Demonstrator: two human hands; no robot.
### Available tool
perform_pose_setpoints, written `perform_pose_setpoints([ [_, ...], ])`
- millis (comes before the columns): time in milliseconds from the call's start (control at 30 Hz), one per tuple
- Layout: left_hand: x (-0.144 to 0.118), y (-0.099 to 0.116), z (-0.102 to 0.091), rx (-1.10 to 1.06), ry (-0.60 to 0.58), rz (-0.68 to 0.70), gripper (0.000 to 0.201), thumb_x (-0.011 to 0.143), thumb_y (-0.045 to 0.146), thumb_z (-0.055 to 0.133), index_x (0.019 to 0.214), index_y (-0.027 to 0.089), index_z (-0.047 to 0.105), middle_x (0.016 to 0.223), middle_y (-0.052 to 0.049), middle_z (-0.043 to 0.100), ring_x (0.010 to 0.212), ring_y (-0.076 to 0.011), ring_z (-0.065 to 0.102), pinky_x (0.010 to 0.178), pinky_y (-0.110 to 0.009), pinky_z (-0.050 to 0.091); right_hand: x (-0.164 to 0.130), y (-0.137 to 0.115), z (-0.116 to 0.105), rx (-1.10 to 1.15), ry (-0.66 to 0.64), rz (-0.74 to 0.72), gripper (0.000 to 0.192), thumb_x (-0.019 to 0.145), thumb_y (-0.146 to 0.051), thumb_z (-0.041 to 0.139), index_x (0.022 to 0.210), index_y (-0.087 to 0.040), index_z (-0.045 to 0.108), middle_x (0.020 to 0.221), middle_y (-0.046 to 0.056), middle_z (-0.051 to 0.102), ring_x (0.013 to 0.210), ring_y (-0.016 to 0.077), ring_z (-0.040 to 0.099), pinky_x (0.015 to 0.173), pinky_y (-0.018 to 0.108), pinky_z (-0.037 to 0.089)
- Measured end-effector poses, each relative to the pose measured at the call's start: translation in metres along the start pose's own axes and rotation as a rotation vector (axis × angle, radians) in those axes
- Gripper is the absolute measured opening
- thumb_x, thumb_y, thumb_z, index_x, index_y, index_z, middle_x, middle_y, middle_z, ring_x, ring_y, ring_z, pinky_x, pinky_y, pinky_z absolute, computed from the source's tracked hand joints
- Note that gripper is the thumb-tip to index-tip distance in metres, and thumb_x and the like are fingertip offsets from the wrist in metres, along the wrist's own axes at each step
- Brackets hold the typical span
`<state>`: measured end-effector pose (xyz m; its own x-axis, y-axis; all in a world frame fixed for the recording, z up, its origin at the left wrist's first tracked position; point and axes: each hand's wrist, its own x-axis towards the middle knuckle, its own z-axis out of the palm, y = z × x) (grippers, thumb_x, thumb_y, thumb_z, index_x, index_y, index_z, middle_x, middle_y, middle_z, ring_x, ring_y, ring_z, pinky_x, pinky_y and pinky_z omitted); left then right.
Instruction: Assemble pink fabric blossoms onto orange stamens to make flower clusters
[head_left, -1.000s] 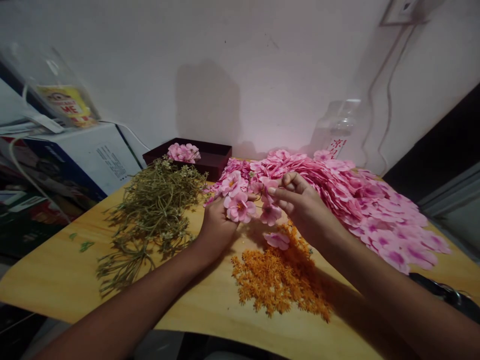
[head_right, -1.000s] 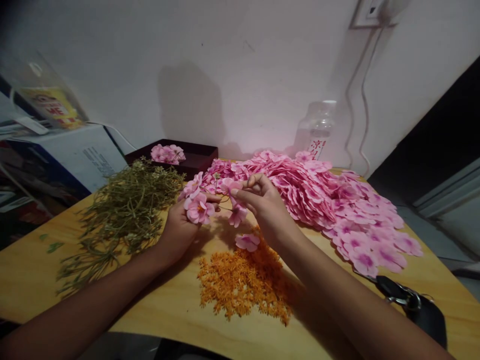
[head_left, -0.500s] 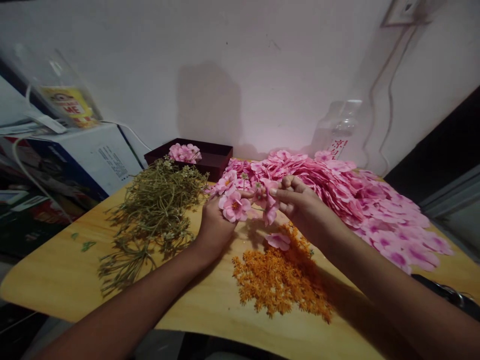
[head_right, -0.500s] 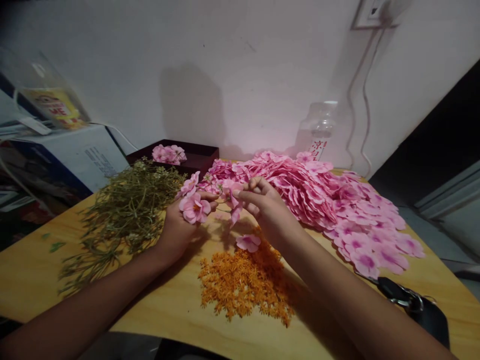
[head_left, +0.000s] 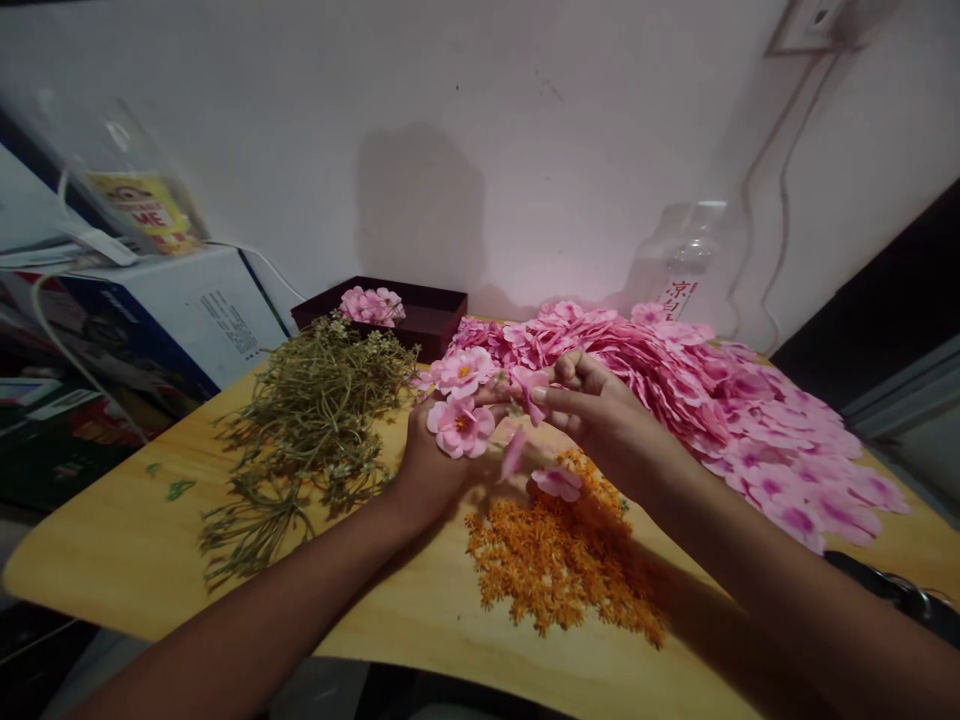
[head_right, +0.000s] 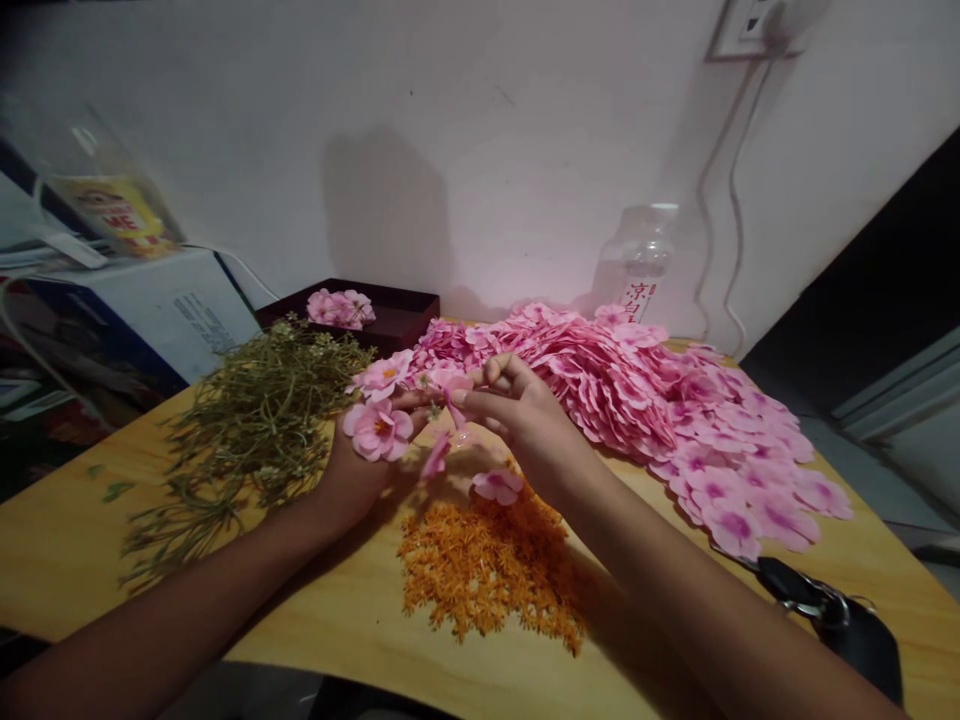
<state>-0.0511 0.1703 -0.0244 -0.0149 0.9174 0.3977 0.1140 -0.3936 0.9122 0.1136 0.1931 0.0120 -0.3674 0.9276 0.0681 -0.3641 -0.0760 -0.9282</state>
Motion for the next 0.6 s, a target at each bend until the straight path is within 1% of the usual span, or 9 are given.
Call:
perform_pose_setpoints([
  [67, -0.0013, 0.0013, -0.0007, 0.007, -0.009, -0.009, 0.019, 0.072, 0.021, 0.067, 0.090, 0.015, 0.068, 0.096, -0.010, 0.072, 0.090, -0.0211, 0.067, 0.086, -0.036, 0.053, -0.0015, -0.0006, 0.0015, 0.003, -0.015, -0.005, 0.036, 0.063, -0.014, 0.076, 0.073, -0.022, 0.043, 0.067, -0.007, 0.054, 0.067, 0.0095, 0.057, 0.064, 0.023, 0.045],
  [167, -0.0032, -0.0010, -0.0024, 0.051, -0.035, 0.062, 0.021, 0.068, 0.019, 0.068, 0.089, 0.015, 0.067, 0.094, -0.010, 0.072, 0.090, -0.0221, 0.067, 0.085, -0.035, 0.054, -0.0025, -0.0017, 0.0022, 0.011, -0.007, -0.005, 0.035, 0.064, -0.013, 0.075, 0.073, -0.022, 0.042, 0.067, -0.007, 0.052, 0.066, 0.0083, 0.056, 0.063, 0.021, 0.044],
  [233, -0.0045, -0.0040, -0.0031, 0.088, -0.047, 0.098, 0.020, 0.068, 0.019, 0.068, 0.088, 0.016, 0.066, 0.088, -0.009, 0.072, 0.086, -0.0217, 0.068, 0.079, -0.034, 0.056, -0.0027, -0.0028, 0.0021, 0.008, 0.004, -0.002, 0.035, 0.065, -0.013, 0.075, 0.073, -0.022, 0.042, 0.069, -0.007, 0.053, 0.067, 0.0082, 0.056, 0.064, 0.021, 0.045],
  [333, -0.0057, -0.0068, -0.0029, 0.118, -0.045, 0.083, 0.018, 0.071, 0.021, 0.068, 0.088, 0.017, 0.066, 0.084, -0.007, 0.072, 0.079, -0.0193, 0.068, 0.073, -0.032, 0.057, -0.0025, -0.0042, 0.0019, 0.005, 0.012, -0.018, 0.035, 0.064, -0.015, 0.075, 0.073, -0.022, 0.042, 0.070, -0.007, 0.053, 0.067, 0.0085, 0.056, 0.066, 0.023, 0.046],
  [467, -0.0052, -0.0064, -0.0032, 0.047, -0.095, 0.047, 0.020, 0.069, 0.022, 0.070, 0.088, 0.017, 0.067, 0.090, -0.007, 0.072, 0.080, -0.0189, 0.067, 0.075, -0.032, 0.056, -0.0014, -0.0046, 0.0005, -0.010, 0.021, -0.035, 0.037, 0.061, -0.015, 0.077, 0.073, -0.022, 0.043, 0.069, -0.007, 0.052, 0.064, 0.0081, 0.054, 0.062, 0.022, 0.045],
  [600, -0.0047, -0.0040, -0.0058, 0.037, -0.110, 0.063, 0.016, 0.069, 0.023, 0.069, 0.083, 0.018, 0.068, 0.085, -0.005, 0.072, 0.078, -0.0187, 0.066, 0.074, -0.031, 0.055, -0.0028, -0.0074, 0.0016, -0.080, 0.018, -0.089, 0.035, 0.065, -0.016, 0.076, 0.072, -0.022, 0.041, 0.065, -0.008, 0.047, 0.064, 0.0089, 0.054, 0.063, 0.023, 0.044],
])
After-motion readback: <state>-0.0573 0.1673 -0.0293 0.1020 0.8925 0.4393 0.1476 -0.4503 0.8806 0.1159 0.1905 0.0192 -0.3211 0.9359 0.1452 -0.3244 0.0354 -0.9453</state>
